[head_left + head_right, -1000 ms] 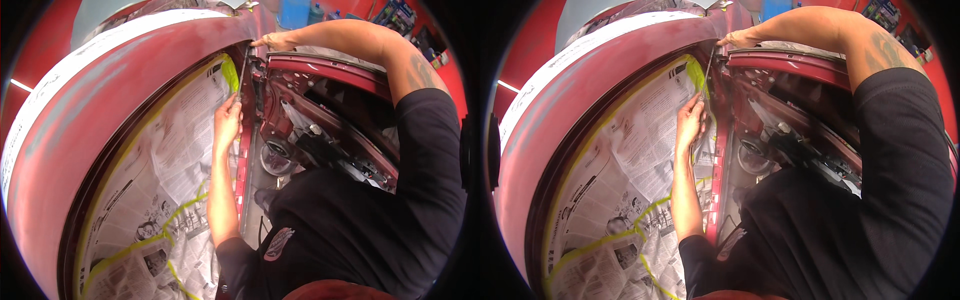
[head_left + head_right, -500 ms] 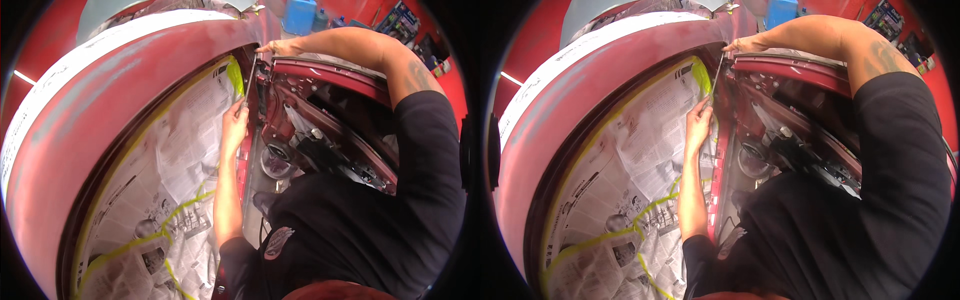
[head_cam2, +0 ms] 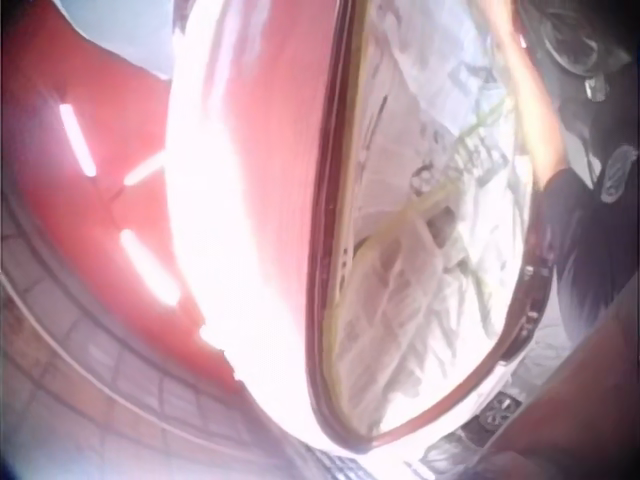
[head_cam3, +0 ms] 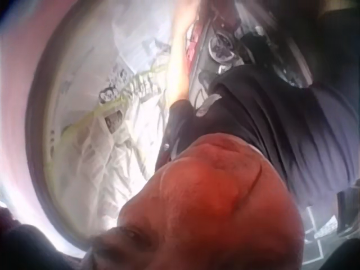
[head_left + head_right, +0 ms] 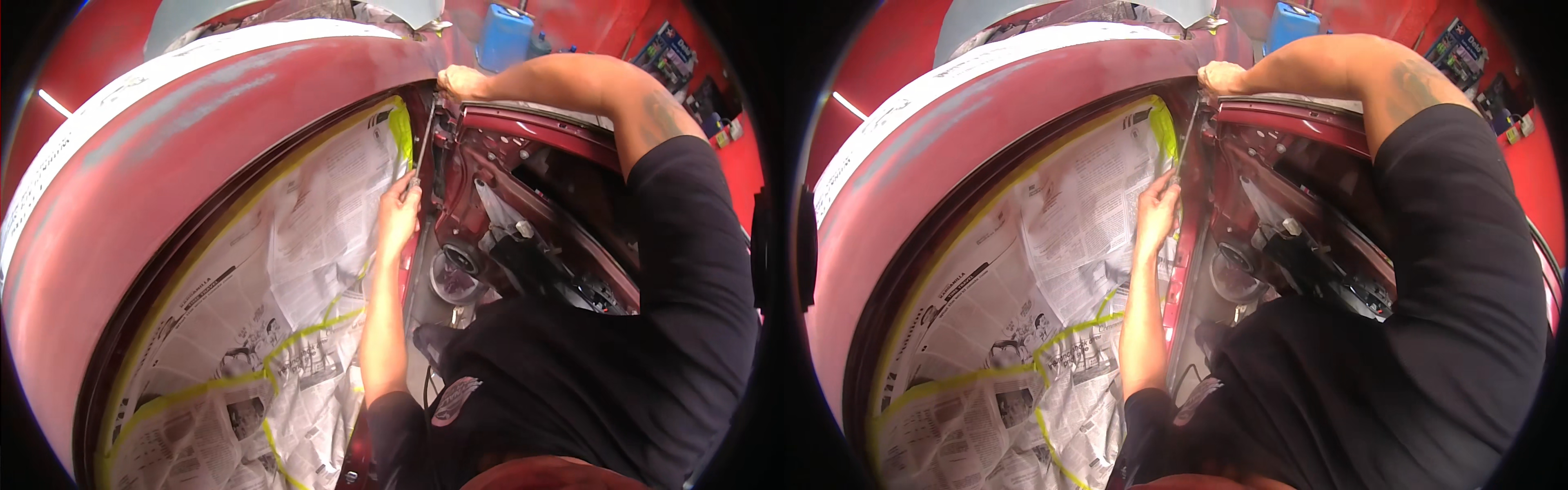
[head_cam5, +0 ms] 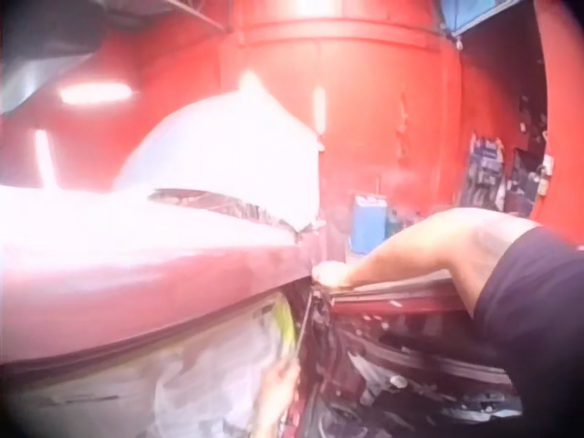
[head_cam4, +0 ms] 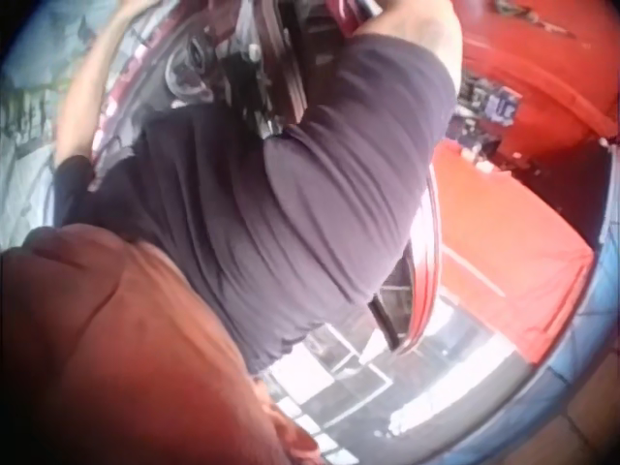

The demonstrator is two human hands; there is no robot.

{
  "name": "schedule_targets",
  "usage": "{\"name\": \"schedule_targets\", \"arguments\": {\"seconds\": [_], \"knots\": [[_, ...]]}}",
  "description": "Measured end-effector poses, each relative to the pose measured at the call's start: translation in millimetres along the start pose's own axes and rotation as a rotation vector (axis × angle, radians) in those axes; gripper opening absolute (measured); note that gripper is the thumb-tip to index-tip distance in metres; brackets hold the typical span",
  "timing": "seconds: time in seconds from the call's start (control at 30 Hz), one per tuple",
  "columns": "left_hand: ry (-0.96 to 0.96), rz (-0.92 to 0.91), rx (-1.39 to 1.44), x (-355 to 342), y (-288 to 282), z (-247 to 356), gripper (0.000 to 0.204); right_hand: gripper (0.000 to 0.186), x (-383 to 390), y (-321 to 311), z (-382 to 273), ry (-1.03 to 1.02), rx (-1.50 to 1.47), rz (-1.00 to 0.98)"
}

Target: The person uses a screwdriver to remove a black plastic trim piece from the top of a car door frame. They then move to the front of the vehicle to remove a similar trim piece from the bumper area. Finally, they return to the door to remove another trim piece from the interior side.

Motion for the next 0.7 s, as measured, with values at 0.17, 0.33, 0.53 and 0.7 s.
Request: {"name": "schedule_targets", "arguments": {"seconds": [0.17,0.33,0.53,0.7], "knots": [[-0.026,0.01,0.075,4.3,3.6,-7.9,0.045,0.024,-4.9,35.1,17.1,0.027,-0.15,0.094],[-0.009,0.009,0.077,16.9,6.7,-7.9,0.045,0.026,6.3,10.2,-7.4,-0.049,-0.053,0.117],[-0.018,0.053,0.176,87.9,19.1,-32.5,0.048,0.024,40.8,-43.8,-2.4,-0.398,0.101,-0.061],[0.016,-0.101,0.454,137.9,76.9,-46.3,0.037,0.022,74.5,-150.3,-4.4,-0.512,0.364,0.065]]}}
Point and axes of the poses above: each hand's wrist, its own x-axis away from the middle knuckle, its own y-axis out of the palm, z = x × y, the point moved 3 cm from there along -x, towards the middle knuckle, and after that the axes turned 3 degrees about -z, right-handed, at the moved point
